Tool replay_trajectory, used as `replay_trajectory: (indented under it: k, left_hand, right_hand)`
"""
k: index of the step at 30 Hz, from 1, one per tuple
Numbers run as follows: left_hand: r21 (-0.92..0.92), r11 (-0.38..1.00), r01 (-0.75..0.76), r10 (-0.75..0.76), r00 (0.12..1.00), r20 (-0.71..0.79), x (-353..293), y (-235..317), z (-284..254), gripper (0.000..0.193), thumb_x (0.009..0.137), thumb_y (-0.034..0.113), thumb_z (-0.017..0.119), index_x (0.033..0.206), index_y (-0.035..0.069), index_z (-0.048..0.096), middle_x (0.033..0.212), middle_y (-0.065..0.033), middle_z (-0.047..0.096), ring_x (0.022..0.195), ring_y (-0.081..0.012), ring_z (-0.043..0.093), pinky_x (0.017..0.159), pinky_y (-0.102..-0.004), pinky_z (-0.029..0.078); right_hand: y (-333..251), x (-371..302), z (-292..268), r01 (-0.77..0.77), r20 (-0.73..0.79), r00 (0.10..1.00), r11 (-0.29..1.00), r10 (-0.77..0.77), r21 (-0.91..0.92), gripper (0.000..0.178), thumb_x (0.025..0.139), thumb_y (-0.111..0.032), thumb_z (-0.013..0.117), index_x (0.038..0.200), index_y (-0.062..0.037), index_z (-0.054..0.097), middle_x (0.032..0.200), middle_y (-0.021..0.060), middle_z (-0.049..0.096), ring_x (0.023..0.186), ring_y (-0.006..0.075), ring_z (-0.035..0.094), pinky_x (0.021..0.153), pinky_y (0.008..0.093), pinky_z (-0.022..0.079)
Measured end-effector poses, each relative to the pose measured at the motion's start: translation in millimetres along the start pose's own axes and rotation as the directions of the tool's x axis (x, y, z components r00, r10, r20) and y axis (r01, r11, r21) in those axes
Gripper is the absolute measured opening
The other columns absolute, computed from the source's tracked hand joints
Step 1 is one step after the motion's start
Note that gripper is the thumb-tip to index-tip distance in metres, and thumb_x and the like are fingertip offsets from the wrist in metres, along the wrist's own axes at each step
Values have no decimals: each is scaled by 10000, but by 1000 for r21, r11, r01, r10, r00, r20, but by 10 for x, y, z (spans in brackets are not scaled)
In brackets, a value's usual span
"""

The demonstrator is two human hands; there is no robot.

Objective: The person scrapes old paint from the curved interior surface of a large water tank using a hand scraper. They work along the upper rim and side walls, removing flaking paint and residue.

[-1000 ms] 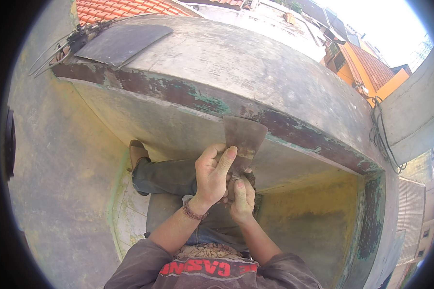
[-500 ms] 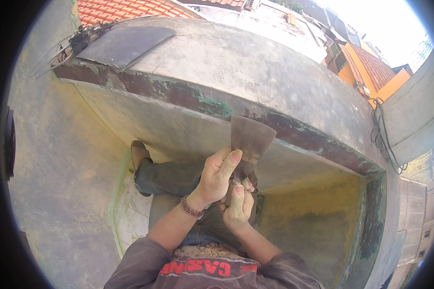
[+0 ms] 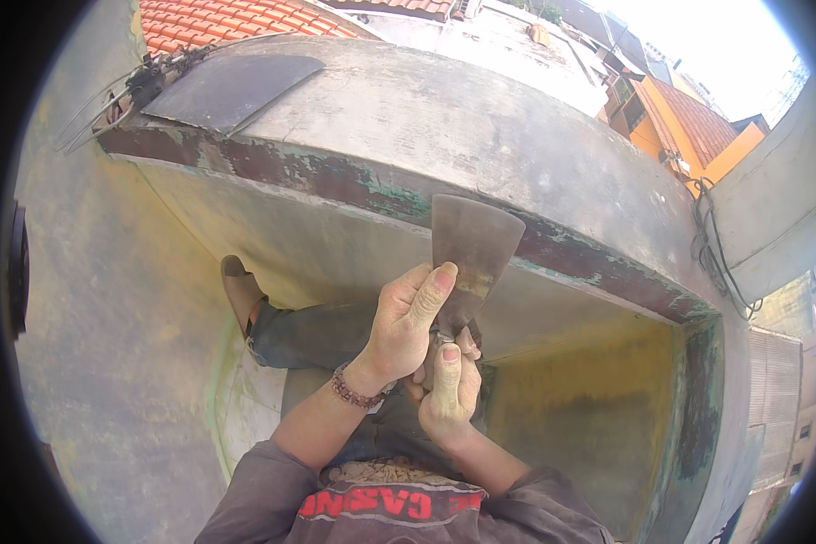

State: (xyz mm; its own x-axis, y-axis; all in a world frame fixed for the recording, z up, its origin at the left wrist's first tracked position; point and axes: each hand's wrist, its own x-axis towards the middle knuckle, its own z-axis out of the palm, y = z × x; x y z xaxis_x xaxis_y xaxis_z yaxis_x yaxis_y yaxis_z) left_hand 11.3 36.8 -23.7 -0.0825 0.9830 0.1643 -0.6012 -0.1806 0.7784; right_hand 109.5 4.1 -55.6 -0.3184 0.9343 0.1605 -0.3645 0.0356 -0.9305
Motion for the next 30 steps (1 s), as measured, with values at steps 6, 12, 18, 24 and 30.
replay_trajectory:
  k: [6,12,18,24,30]
  left_hand:
    - [120,990,-80,80,997,5,-1,-16,-30,370,1005,355,489,834,30,533,708,-3,550,539,-92,584,477,-255,523]
    - [101,994,-43,46,999,-23,-68,-54,7,374,1005,356,487,838,24,530,685,-13,547,533,-94,587,479,-268,537]
    - [-4,998,58,-58,998,-26,-80,-59,-53,384,1009,370,471,854,24,534,724,-10,555,527,-98,583,461,-258,519]
    - [17,1000,12,-13,997,73,-21,31,-52,356,1011,350,474,917,22,577,773,-14,607,590,-88,601,515,-262,535]
    - [19,998,68,-69,997,43,-103,-107,-73,385,1004,381,472,917,18,565,725,-51,611,530,-123,617,490,-272,537]
  right_hand:
    - [89,-35,5,-1,-56,998,1000,1,4,361,1039,-384,326,941,-59,450,613,12,430,403,77,338,350,212,292]
    - [0,-182,7,-75,-85,994,997,74,-19,373,1037,-391,337,876,-70,438,607,9,419,411,77,335,357,216,298]
    - [42,-194,7,-119,-94,988,991,123,56,401,1036,-382,342,850,-48,462,614,10,431,416,80,351,373,220,286]
    - [-106,-5,169,-43,-99,994,999,41,-22,365,1032,-406,338,885,-84,429,569,-11,362,401,80,314,352,216,272]
    - [-45,-152,137,-112,-145,984,993,106,-31,376,1032,-409,336,859,-88,427,562,-19,345,399,83,316,344,228,272]
